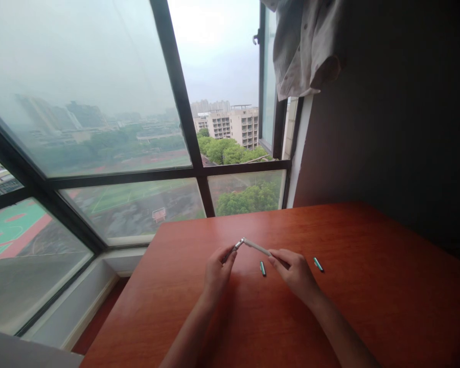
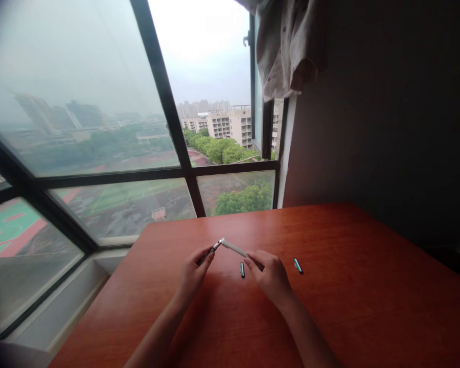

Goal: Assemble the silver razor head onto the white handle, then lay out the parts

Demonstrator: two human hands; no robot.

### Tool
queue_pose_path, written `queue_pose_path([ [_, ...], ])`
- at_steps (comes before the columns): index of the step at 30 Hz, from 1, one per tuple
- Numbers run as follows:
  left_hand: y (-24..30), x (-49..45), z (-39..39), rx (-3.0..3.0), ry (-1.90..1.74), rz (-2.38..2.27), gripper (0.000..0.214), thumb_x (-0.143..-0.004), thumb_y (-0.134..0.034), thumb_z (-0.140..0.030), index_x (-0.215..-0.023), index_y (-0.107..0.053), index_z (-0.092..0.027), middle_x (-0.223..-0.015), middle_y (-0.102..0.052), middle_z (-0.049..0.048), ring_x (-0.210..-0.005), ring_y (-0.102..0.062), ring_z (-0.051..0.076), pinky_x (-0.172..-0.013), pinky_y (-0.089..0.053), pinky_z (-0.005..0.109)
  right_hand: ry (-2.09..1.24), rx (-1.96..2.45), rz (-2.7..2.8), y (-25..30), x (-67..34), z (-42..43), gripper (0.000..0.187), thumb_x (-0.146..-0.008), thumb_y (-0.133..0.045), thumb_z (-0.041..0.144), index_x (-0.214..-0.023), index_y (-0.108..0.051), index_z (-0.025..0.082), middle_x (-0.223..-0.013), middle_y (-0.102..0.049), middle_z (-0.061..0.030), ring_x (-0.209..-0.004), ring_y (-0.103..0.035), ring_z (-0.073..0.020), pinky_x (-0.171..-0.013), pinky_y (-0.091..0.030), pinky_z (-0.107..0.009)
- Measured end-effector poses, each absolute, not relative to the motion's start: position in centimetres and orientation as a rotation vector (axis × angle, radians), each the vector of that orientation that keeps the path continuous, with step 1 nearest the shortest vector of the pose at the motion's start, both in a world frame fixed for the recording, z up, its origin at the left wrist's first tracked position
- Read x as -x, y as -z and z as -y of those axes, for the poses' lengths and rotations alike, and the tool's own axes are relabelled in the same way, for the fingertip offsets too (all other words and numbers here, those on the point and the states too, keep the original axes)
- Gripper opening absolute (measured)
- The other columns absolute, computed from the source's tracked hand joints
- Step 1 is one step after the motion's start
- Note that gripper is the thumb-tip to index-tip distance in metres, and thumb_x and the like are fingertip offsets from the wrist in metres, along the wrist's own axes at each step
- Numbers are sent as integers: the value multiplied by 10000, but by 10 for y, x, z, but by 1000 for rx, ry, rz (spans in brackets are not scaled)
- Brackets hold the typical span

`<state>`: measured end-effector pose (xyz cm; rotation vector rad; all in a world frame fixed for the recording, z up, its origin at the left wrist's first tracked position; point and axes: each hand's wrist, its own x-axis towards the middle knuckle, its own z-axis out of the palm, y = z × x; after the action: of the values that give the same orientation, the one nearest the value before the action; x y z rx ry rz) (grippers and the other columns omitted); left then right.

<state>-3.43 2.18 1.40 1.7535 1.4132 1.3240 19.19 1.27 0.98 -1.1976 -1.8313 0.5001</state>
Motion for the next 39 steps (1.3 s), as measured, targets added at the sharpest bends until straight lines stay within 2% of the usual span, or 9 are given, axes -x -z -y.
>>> queue_pose_path([
  [17,-16,35,-21,-1764,-1369,-1385,259,-822,-587,-309,-1003,-706,-167,-915,-708,82,-814,-634,205,-720,-488,274,-475,1221,1830,-13,-192,-12,302,-897,-468,359,-940,-712,186,-751,-681,-68,-663,-602,-188,-590,-427,-263],
  [25,-18,30,-17,-1886,-1280,-1277,275,-855,-548,-310,-1034,-704,-171,-822,-669,69,-733,-591,176,-656,-465,248,-422,1280,1821,-10,-198,-15,293,-894,-481,349,-943,-718,184,-727,-683,-62,-644,-607,-186,-591,-435,-258],
  [36,-20,30,-17,-1856,-1299,-1293,283,-852,-548,-342,-1026,-706,-182,-849,-658,81,-773,-586,191,-698,-472,264,-425,1299,1825,-11,-201,-16,289,-885,-484,339,-943,-725,192,-799,-705,-81,-701,-628,-203,-654,-468,-281],
  [39,-19,31,-18,-1858,-1326,-1311,290,-842,-559,-356,-1018,-712,-182,-818,-664,77,-732,-585,187,-662,-468,259,-481,1260,1828,-13,-200,-15,295,-886,-481,343,-949,-723,187,-819,-712,-85,-714,-633,-206,-645,-472,-277],
])
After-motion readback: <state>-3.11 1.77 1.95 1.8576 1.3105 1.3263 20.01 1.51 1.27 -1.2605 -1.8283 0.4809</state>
